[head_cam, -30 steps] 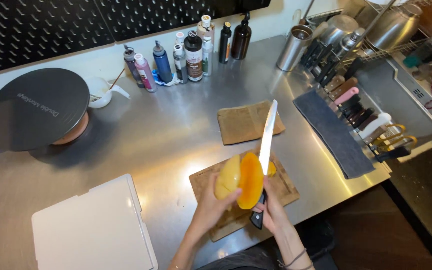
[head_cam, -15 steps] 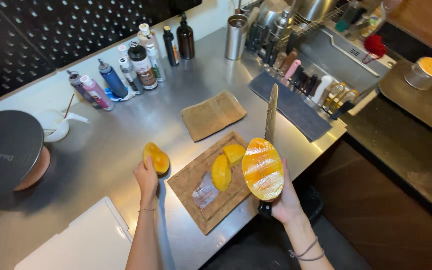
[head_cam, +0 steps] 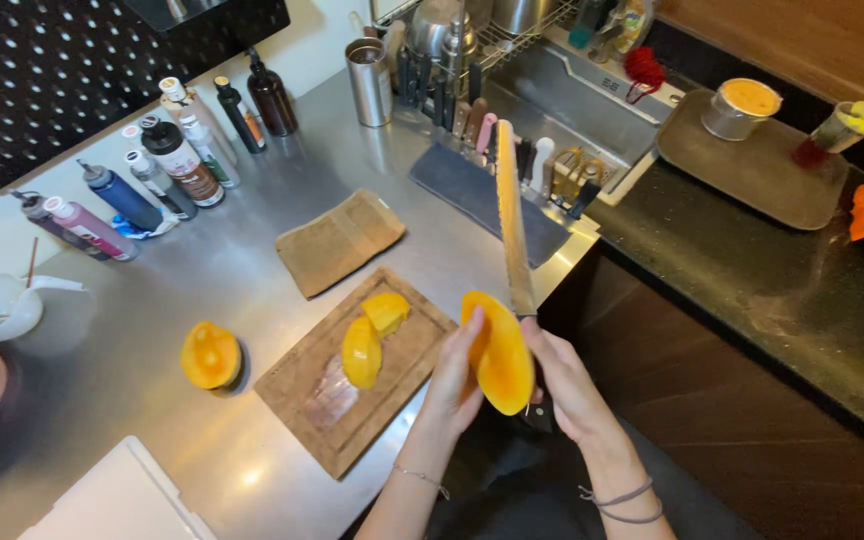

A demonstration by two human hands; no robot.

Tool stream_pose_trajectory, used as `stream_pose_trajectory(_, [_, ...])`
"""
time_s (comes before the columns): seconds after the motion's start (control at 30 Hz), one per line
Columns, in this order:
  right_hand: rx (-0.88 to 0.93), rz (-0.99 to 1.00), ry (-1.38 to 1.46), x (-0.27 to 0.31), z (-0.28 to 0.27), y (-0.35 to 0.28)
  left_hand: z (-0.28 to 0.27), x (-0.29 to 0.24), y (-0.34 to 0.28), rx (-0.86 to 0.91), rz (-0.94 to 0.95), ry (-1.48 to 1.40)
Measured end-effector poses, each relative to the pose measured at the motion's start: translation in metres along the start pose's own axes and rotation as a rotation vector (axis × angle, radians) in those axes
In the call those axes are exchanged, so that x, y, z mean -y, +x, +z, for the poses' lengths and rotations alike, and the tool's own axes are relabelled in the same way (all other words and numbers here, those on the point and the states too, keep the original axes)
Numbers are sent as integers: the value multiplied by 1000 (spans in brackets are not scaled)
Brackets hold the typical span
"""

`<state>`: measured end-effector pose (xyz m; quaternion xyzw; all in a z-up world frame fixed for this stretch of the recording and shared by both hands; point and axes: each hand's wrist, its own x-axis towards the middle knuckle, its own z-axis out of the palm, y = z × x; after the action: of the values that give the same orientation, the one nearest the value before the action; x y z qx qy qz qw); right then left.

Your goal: Peel and slice mangoes using a serrated kitchen knife on a wooden cutting board.

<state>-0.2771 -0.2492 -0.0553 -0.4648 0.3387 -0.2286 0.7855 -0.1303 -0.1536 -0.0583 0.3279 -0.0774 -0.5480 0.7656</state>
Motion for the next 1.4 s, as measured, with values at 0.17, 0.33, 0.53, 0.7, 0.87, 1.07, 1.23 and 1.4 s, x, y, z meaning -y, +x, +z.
stream_pose_trajectory(0.17, [-213,-246,-505,63,-30,-44,51,72,49,0,-146,-386])
stream_pose_trajectory(0.33, [-262,-843,-1000,104,-77,-92,88,111,78,-249,-154,-654])
stream_pose_trajectory(0.53, [-125,-1019,-1243,113,-139,-91,128,156,96,-162,-162,-756])
stream_pose_trajectory(0.7, [-104,-1158,-1367,128,-177,-81,154,186,107,-123,-137,-803])
stream_pose_trajectory(0.87, [-103,-1257,-1420,134,-200,-77,172,220,122,-174,-121,-862])
stream_pose_trajectory(1.07, [-193,-1274,-1456,134,-210,-82,192,232,122,-254,-25,-800])
stream_pose_trajectory(1.23, [-257,-1288,-1384,134,-207,-85,204,228,115,-228,17,-784])
stream_pose_trajectory(1.4, [-274,-1248,-1349,135,-204,-89,205,227,108,-206,8,-777])
